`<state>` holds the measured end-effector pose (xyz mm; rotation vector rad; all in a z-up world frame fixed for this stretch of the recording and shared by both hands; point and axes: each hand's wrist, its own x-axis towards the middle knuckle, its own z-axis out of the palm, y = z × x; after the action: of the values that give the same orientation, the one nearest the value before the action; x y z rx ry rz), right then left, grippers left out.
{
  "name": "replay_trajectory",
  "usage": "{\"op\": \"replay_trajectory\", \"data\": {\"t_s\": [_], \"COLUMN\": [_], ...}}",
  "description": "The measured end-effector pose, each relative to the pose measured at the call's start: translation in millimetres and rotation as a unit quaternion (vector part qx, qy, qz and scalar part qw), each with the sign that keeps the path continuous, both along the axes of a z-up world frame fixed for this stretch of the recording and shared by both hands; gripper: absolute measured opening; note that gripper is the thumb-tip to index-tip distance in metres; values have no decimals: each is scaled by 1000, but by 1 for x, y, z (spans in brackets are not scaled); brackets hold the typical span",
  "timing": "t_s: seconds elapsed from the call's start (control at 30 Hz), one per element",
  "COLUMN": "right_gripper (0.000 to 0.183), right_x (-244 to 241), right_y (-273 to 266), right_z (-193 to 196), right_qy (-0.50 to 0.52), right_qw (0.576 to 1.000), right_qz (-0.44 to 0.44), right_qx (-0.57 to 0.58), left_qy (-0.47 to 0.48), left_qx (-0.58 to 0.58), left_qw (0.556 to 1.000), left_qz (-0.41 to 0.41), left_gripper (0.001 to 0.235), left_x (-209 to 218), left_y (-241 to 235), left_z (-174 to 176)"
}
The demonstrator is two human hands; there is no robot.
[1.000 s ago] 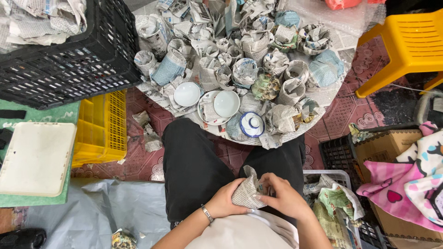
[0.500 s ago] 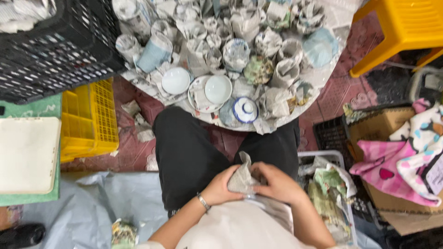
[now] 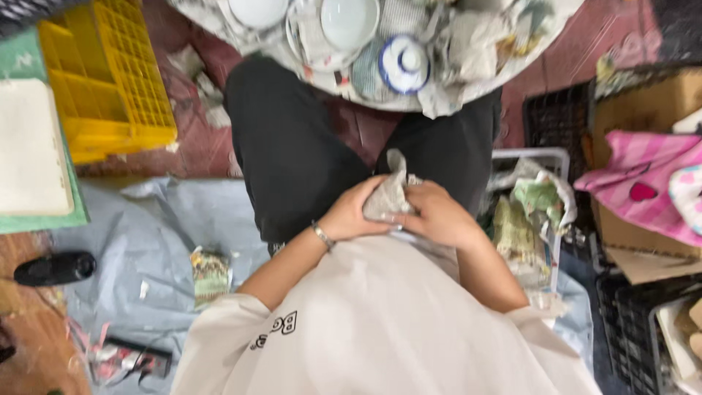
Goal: The person sits cross-legged on the floor and wraps small ceramic dishes and cups with newspaper. They fold the newspaper around each item, smooth the folds, and place the wrapped items into a pile on a tray.
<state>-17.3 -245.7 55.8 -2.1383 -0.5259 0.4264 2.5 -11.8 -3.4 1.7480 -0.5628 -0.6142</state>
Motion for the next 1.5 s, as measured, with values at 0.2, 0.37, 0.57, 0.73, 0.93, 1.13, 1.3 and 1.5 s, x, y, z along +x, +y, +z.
{"op": "replay_trajectory", "data": {"t_s": [0.2,0.37,0.57,0.73,0.93,1.13,1.3,1.5], "right_gripper": [23,24,27,32,100,92,71,47], "right_x": [-14,-15,-14,-14,-25,-51,-37,-18], "right_y": [-6,-10,-24,-41,-5,29,39,54], "right_z": [-17,-10,-16,-33,-77,-112,-96,-56], "right_qy": [196,277,249,134,204,290,184,80], "right_qw": [961,922,859,862,879,775,789,872], "right_qz": [-111,-195,-293,-318,-138,-183,-279,-331], "right_qx": [161,184,339,371,408,531,515,352], "left_qy": [18,46,43,224,332,-6,70,81], "left_qx": [-36,-1,-29,-178,-383,-137,-43,-183], "left_qw": [999,999,999,952,855,978,976,961], "left_qz": [-4,-19,-1,107,108,155,204,190], "left_gripper": [94,97,97,100,95,76,72,93], "left_x": [-3,2,-2,-8,-9,0,3,2], "left_y": [4,2,5,9,8,0,2,-17], "left_z": [-10,1,-7,-29,-41,-34,-14,-11]}}
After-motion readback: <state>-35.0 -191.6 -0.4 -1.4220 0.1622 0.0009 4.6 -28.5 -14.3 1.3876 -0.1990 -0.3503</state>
